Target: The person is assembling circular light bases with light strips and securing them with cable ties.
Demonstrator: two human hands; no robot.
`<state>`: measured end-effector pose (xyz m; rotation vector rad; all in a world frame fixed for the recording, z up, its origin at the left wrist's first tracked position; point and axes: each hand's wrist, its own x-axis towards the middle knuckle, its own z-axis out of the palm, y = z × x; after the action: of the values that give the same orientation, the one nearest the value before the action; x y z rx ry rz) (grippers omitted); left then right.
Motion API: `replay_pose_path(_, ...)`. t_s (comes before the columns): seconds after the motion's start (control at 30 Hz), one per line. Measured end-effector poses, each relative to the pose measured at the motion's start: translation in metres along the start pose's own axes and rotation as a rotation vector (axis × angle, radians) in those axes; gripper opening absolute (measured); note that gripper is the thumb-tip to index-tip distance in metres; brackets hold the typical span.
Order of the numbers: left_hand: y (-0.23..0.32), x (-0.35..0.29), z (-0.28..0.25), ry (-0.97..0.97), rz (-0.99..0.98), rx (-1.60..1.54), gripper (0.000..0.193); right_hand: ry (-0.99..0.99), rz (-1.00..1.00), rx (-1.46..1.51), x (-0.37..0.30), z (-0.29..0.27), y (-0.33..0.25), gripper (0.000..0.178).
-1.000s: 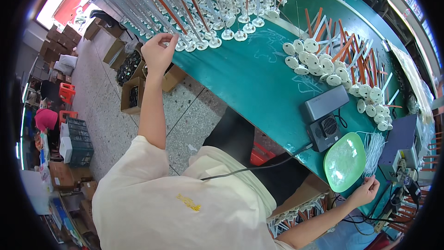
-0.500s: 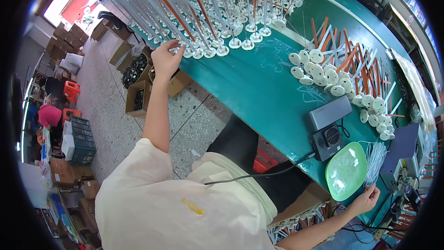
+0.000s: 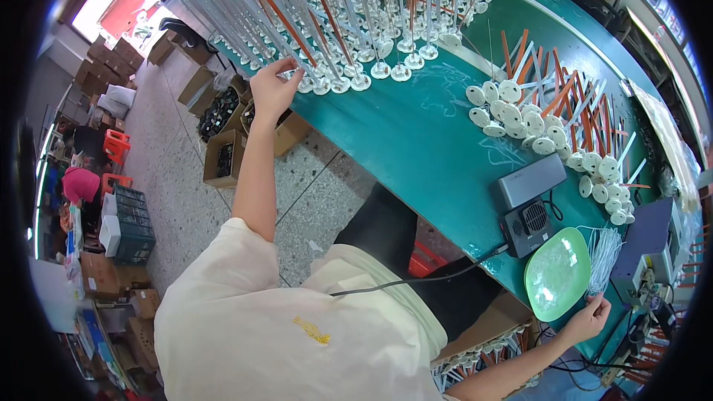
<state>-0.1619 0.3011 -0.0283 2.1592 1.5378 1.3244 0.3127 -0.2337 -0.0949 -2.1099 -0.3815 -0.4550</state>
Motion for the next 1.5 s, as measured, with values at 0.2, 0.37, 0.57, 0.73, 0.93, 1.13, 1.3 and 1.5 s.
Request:
replay_pose_path(0.2,0.004,0.0,0.001,-0.069,-0.005,0.039,0.029,-0.031,0.018,-0.037,0.0,-0.001,0.002,0.029)
replay_pose_path(0.37,0.0,0.001,0.001,-0.056,0.0,-0.005,0.023,-0.035,0.001,-0.061,-0.002,0.0,0.005,0.03)
replay_pose_path(0.57,-0.012,0.006,0.004,-0.072,-0.066,-0.129,0.021,-0.042,-0.001,-0.037,0.0,0.001,0.006,0.03)
replay_pose_path(0.73,-0.015,0.008,0.002,0.007,-0.036,-0.16,0.021,-0.047,-0.01,-0.054,-0.001,0.002,0.006,0.03)
replay_pose_path(0.93,0.004,-0.002,-0.023,0.137,-0.067,-0.221,0.02,0.184,0.036,0.096,-0.001,-0.001,0.003,0.025)
replay_pose_path(1.13,0.052,-0.025,-0.072,0.194,-0.062,-0.427,0.02,0.637,0.078,0.263,-0.022,-0.019,-0.041,0.022)
replay_pose_path(1.3,0.175,-0.084,-0.098,-0.16,-0.041,-0.812,0.021,0.246,-0.492,0.902,-0.086,-0.027,-0.153,0.02)
replay_pose_path(1.5,0.268,-0.121,-0.05,-1.116,0.256,-1.131,0.024,-0.401,-0.765,0.765,-0.129,0.006,-0.256,0.068)
